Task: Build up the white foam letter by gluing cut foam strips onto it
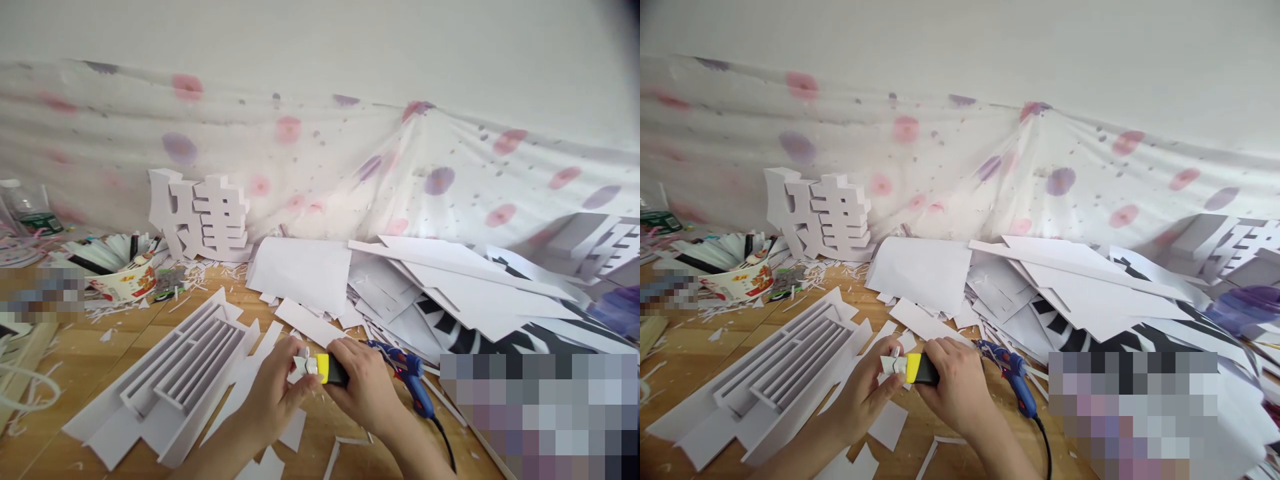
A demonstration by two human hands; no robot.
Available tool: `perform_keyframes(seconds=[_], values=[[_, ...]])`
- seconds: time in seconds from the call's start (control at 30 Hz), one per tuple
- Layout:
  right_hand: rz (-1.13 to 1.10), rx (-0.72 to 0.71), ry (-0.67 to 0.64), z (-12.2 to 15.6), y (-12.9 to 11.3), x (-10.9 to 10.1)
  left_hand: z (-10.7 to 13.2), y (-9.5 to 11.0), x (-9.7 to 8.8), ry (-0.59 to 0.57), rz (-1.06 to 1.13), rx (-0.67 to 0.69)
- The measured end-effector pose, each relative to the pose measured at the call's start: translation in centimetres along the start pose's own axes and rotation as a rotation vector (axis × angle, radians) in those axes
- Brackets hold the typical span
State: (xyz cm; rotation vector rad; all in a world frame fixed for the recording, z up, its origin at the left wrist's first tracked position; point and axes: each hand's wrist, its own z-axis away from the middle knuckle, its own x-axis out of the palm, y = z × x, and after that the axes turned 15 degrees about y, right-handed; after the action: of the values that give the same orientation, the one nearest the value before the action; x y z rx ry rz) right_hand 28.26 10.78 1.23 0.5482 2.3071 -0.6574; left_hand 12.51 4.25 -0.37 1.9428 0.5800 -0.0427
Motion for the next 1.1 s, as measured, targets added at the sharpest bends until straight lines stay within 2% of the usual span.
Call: perform_keyframes(seconds=[0.33,1.1], values=[[0.019,-0.007,0.04,0.2,-0.2,0.6,-0.2,-0.5,0.0,0.064,-0.033,0.063],[-0.018,0.025,0.038,0.5,-0.4,1.3,0.7,-1.4,0.4,0.077,0.006,0.018]])
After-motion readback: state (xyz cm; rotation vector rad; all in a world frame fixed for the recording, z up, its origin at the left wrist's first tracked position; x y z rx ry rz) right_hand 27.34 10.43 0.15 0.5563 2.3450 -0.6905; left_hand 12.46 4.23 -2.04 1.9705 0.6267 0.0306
